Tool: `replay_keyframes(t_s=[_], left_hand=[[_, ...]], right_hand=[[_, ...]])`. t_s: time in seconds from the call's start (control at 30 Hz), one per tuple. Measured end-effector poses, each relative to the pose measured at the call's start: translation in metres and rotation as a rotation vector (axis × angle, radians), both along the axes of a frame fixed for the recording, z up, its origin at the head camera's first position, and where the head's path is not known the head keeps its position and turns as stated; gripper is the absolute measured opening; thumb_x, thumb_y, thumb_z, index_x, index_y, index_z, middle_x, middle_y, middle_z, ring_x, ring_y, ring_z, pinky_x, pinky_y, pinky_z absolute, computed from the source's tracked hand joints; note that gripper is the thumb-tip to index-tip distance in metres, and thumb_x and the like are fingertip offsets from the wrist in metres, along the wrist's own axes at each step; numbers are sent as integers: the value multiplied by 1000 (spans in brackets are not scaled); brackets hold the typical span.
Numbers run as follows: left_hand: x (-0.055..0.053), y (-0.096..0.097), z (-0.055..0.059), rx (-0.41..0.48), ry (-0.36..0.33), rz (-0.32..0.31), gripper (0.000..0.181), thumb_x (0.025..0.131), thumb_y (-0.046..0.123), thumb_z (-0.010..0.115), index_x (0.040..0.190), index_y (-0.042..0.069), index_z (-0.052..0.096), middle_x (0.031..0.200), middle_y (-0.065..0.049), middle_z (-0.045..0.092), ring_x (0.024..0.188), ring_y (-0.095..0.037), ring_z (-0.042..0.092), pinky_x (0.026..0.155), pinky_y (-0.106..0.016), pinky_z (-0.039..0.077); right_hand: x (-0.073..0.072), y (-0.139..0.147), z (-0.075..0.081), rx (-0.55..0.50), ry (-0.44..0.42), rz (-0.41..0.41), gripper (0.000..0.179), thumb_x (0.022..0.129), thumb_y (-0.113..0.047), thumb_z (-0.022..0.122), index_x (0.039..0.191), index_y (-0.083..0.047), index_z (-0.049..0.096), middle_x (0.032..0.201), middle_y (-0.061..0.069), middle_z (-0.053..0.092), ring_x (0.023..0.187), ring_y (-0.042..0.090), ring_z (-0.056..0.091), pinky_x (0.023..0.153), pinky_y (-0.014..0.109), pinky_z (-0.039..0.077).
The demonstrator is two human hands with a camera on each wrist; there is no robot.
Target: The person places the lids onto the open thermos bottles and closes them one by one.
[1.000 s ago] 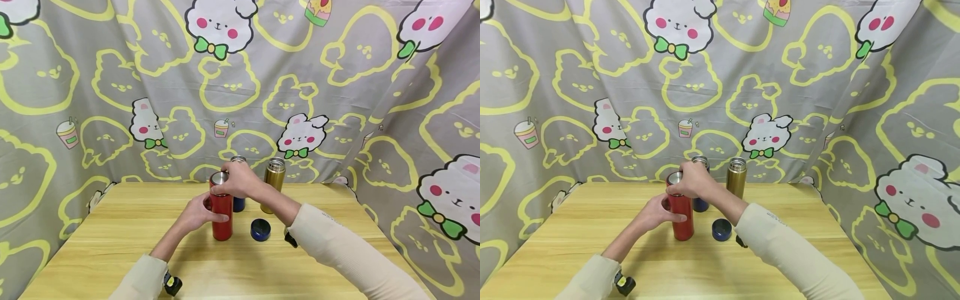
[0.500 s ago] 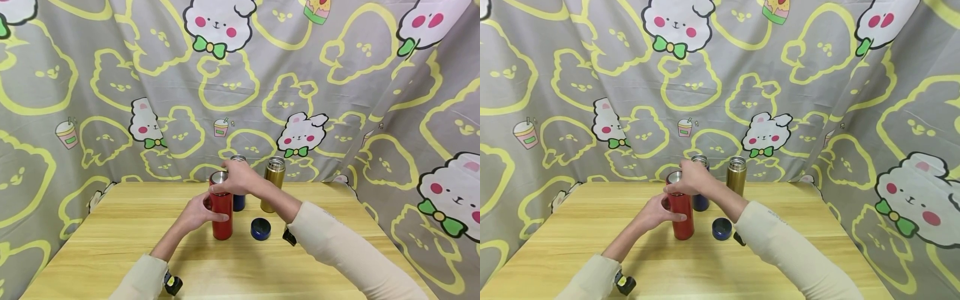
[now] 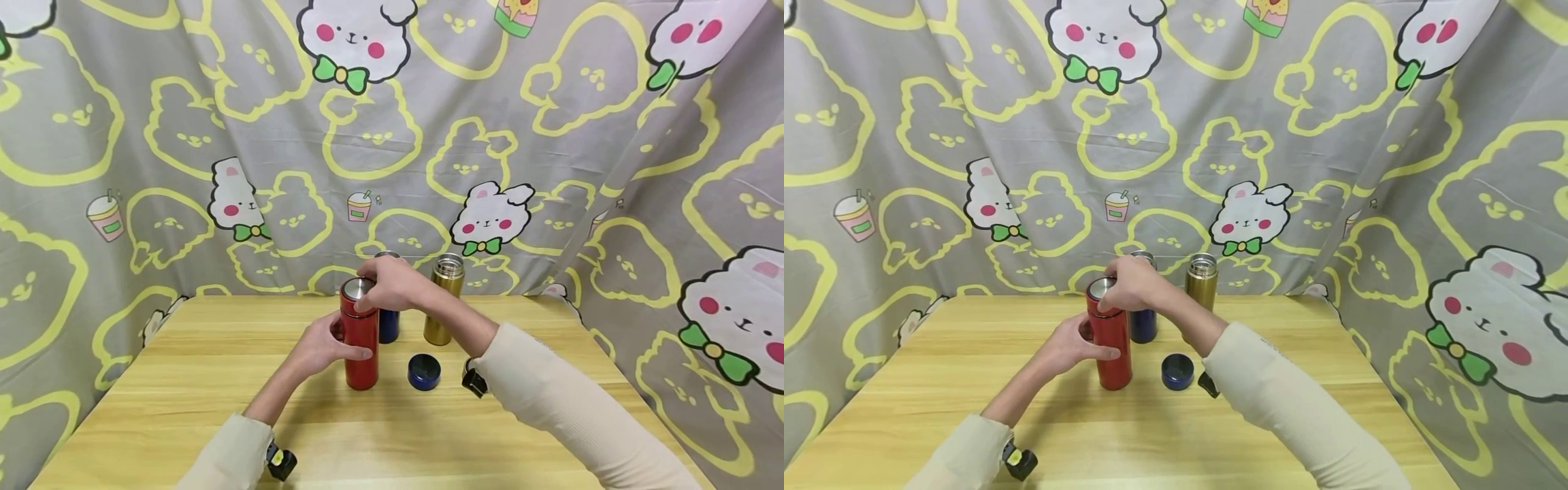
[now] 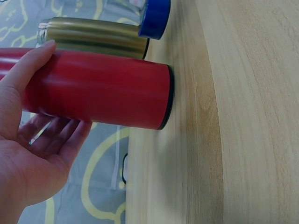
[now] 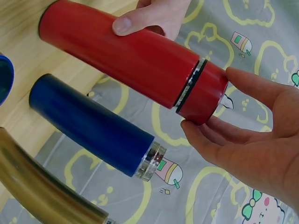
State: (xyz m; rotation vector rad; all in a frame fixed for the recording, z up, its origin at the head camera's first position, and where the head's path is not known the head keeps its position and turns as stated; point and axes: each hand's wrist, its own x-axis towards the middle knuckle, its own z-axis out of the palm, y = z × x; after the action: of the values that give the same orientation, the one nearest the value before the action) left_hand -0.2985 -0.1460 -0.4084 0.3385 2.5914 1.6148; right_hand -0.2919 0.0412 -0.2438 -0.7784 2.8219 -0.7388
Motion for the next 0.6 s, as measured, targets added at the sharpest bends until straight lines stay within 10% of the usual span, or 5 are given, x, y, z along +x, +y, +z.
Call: replay_keyframes(t_s=[0.27, 0.6], left_hand=[[-1, 0, -1, -5, -5, 6, 70, 68, 39, 94, 127, 19, 63, 111, 2, 73, 99, -16, 69, 88, -38, 56], [0, 0, -1, -13, 13, 11, 67, 68, 38, 94, 125, 18, 65, 109, 1, 73, 98, -15, 69, 87, -37, 56]], right_hand=[[1, -3, -4, -28, 37, -57, 53, 81, -35, 84, 123, -7, 68, 110, 7, 71, 97, 22, 63, 78, 31, 53], [0, -4, -14, -36, 151, -66, 39, 80, -43, 84, 85, -10, 64, 77, 2, 62, 70, 17, 57, 57, 25, 45]])
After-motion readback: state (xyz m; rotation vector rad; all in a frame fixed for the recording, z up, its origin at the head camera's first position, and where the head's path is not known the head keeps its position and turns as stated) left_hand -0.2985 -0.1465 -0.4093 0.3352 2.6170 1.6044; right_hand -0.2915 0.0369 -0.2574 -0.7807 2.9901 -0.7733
